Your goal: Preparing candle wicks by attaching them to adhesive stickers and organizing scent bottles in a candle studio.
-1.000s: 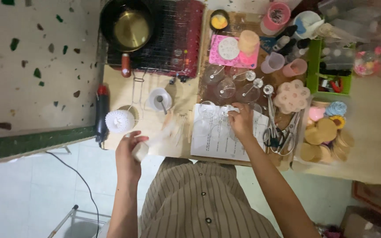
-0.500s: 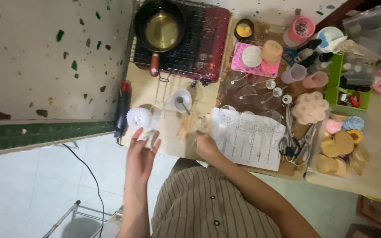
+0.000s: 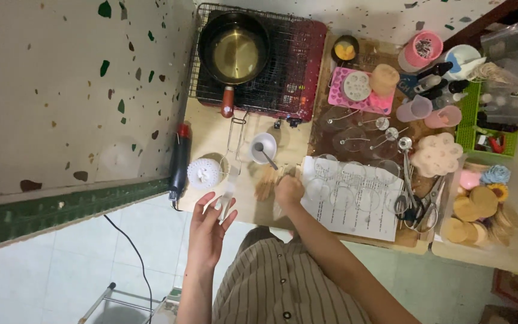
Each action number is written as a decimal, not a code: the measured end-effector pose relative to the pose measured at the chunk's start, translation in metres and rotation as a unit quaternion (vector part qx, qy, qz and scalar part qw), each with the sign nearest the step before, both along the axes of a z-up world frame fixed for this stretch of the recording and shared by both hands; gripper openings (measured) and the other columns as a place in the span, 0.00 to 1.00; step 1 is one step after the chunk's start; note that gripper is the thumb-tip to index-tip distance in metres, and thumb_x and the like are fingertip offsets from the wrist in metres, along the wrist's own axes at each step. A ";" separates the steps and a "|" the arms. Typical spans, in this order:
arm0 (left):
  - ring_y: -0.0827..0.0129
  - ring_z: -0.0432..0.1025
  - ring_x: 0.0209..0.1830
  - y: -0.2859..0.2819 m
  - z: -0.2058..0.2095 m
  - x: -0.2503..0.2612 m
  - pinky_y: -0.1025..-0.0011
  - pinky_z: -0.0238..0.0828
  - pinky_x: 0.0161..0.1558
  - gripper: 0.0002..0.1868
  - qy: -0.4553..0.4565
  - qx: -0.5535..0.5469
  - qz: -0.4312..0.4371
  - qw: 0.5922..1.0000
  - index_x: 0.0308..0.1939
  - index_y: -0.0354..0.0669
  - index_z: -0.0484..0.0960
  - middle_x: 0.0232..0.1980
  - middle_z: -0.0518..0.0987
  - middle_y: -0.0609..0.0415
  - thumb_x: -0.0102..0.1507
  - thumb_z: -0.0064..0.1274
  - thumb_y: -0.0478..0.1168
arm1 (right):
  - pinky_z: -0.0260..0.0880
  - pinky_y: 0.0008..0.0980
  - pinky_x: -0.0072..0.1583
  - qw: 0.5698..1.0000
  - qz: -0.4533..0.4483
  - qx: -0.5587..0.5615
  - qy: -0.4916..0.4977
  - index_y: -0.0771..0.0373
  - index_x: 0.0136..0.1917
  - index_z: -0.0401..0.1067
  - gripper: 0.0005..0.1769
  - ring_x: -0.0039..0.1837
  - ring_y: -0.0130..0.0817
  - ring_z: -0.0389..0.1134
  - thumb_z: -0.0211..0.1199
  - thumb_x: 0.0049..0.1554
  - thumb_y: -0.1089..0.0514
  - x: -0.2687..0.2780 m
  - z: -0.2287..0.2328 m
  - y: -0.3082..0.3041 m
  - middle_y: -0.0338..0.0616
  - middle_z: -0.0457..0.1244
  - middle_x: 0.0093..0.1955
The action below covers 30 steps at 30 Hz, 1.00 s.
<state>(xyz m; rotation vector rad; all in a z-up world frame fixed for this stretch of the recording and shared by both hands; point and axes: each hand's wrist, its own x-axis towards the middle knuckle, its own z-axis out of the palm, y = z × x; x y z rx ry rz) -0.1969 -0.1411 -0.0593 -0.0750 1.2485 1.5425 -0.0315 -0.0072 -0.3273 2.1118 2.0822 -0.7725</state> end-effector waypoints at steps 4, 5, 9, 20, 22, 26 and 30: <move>0.54 0.73 0.62 0.004 -0.001 0.001 0.55 0.73 0.58 0.20 -0.003 -0.008 -0.004 1.000 0.62 0.44 0.67 0.58 0.74 0.49 0.66 0.48 0.34 | 0.75 0.49 0.48 0.997 0.031 0.076 -0.010 0.63 0.37 0.79 0.13 0.45 0.52 0.74 0.67 0.52 0.50 0.010 -0.076 -0.022 0.54 0.70 0.39; 0.54 0.73 0.62 0.005 -0.001 0.002 0.55 0.73 0.58 0.20 -0.005 -0.006 -0.008 1.000 0.62 0.44 0.67 0.59 0.75 0.49 0.66 0.48 0.34 | 0.76 0.46 0.47 0.999 0.031 0.044 0.002 0.62 0.38 0.79 0.10 0.46 0.49 0.75 0.64 0.54 0.54 0.016 -0.124 -0.029 0.52 0.71 0.40; 0.55 0.73 0.61 0.008 0.000 0.005 0.56 0.73 0.58 0.20 -0.010 0.001 -0.023 1.000 0.62 0.45 0.67 0.59 0.77 0.50 0.65 0.48 0.34 | 0.76 0.46 0.49 0.999 -0.007 -0.003 0.035 0.62 0.37 0.79 0.07 0.46 0.52 0.74 0.62 0.52 0.60 0.012 -0.050 -0.022 0.54 0.71 0.39; 0.63 0.73 0.50 0.046 -0.019 0.030 0.61 0.73 0.51 0.25 0.149 0.060 -0.115 0.980 0.62 0.41 0.75 0.49 0.75 0.54 0.60 0.50 0.26 | 0.62 0.33 0.36 0.885 -0.051 -0.073 0.456 0.67 0.40 0.71 0.10 0.32 0.32 0.63 0.58 0.59 0.58 0.081 0.231 -0.007 0.44 0.64 0.30; 0.62 0.72 0.46 0.065 -0.009 0.044 0.64 0.71 0.50 0.22 0.265 0.105 -0.182 0.941 0.60 0.33 0.82 0.46 0.75 0.50 0.61 0.54 0.24 | 0.58 0.26 0.32 0.829 -0.058 -0.167 0.530 0.65 0.37 0.70 0.10 0.29 0.24 0.60 0.58 0.58 0.58 0.112 0.272 -0.008 0.37 0.63 0.28; 0.68 0.74 0.52 0.097 0.045 0.083 0.69 0.70 0.51 0.13 0.069 0.141 -0.255 0.954 0.54 0.38 0.81 0.53 0.81 0.55 0.67 0.52 0.36 | 0.51 0.27 0.30 0.701 -0.088 -0.350 0.615 0.66 0.35 0.67 0.09 0.26 0.26 0.58 0.56 0.56 0.60 0.159 0.315 -0.005 0.41 0.59 0.25; 0.67 0.73 0.60 0.103 0.057 0.120 0.64 0.70 0.54 0.13 -0.122 0.201 -0.262 0.936 0.56 0.39 0.72 0.60 0.77 0.54 0.74 0.47 0.44 | 0.51 0.29 0.30 0.557 -0.068 -0.390 0.730 0.70 0.38 0.67 0.11 0.25 0.27 0.56 0.54 0.58 0.60 0.192 0.306 -0.004 0.43 0.58 0.25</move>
